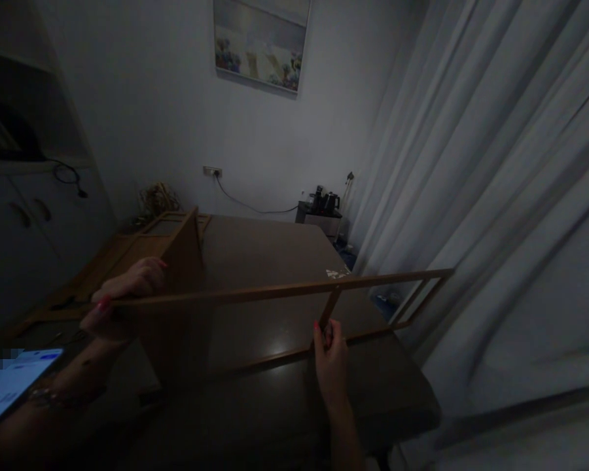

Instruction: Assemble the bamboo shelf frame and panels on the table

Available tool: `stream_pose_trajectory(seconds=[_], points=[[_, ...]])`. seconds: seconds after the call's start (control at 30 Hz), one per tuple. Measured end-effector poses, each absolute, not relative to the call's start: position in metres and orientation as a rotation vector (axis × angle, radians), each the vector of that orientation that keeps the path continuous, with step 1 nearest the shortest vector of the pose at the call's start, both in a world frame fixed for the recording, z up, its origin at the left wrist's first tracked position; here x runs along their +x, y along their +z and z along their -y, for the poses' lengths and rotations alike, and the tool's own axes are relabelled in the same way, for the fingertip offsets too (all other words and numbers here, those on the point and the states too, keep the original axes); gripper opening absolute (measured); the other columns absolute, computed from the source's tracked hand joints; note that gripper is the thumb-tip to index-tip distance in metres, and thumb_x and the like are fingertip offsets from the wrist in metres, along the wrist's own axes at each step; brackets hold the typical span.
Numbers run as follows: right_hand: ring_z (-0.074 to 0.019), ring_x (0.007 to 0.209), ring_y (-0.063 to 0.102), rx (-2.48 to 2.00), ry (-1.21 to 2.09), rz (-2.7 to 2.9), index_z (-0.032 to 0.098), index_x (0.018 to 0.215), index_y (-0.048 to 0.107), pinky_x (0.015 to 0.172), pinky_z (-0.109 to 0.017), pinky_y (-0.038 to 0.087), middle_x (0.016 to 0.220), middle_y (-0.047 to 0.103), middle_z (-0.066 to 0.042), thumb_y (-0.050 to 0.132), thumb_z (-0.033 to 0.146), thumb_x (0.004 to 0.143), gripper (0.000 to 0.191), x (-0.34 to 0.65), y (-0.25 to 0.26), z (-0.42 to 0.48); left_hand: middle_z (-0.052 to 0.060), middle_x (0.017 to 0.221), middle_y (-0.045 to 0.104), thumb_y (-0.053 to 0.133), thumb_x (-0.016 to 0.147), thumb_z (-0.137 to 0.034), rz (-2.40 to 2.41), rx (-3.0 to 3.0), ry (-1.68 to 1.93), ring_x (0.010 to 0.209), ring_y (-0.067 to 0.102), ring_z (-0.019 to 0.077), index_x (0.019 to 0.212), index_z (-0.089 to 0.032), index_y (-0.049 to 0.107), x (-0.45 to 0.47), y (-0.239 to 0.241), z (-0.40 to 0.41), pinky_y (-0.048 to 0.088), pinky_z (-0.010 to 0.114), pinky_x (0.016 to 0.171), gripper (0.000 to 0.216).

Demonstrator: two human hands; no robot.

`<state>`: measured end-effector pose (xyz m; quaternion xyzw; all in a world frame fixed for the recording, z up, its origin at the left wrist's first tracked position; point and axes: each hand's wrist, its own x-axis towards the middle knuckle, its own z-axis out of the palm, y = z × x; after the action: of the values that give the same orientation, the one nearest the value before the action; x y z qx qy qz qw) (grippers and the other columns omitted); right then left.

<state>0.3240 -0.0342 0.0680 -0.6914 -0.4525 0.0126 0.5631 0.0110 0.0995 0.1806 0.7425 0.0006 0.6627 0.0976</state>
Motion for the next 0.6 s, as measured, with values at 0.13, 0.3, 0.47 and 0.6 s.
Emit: stream_pose_trajectory(seconds=[0.13, 0.3, 0.47, 0.6], points=[[-0.0133, 0.057, 0.04, -1.62, 0.036, 1.057, 0.02, 0.084, 0.051, 0.056, -0.024, 0.034, 0.064, 0.038, 0.006, 0.052, 0.058, 0.088, 0.039, 0.319, 0.067, 0.039, 0.0, 0.049, 0.042, 0.029, 0.088, -0.047, -0.025, 2.198, 1.931, 0.049, 0.041, 0.0157, 0.053, -0.019, 0.038, 0.007, 0.18, -0.101, 0.036, 0.041, 0.068, 0.046], [-0.0135, 0.058, 0.041, -1.623, 0.04, 1.03, 0.019, 0.088, 0.053, 0.056, -0.024, 0.034, 0.064, 0.041, 0.005, 0.052, 0.059, 0.088, 0.04, 0.318, 0.062, 0.039, 0.001, 0.053, 0.048, 0.027, 0.09, -0.046, -0.034, 2.254, 1.919, 0.057, 0.049, 0.0177, 0.055, -0.02, 0.043, 0.007, 0.183, -0.097, 0.038, 0.041, 0.073, 0.047], [-0.014, 0.056, 0.043, -1.611, 0.038, 0.984, 0.019, 0.089, 0.055, 0.054, -0.025, 0.035, 0.063, 0.041, 0.005, 0.053, 0.064, 0.084, 0.046, 0.32, 0.053, 0.036, 0.006, 0.072, 0.067, 0.023, 0.094, -0.048, -0.226, 2.313, 1.941, 0.087, 0.059, 0.0256, 0.067, -0.021, 0.056, 0.002, 0.175, -0.092, 0.041, 0.045, 0.086, 0.05], [-0.0163, 0.057, 0.048, -1.692, 0.044, 0.948, 0.019, 0.091, 0.056, 0.054, -0.027, 0.037, 0.065, 0.048, 0.002, 0.051, 0.073, 0.079, 0.056, 0.321, 0.048, 0.035, 0.008, 0.11, 0.067, 0.025, 0.092, -0.058, -0.413, 2.282, 2.008, 0.118, 0.05, 0.0292, 0.095, -0.023, 0.063, -0.004, 0.159, -0.095, 0.038, 0.05, 0.101, 0.052]])
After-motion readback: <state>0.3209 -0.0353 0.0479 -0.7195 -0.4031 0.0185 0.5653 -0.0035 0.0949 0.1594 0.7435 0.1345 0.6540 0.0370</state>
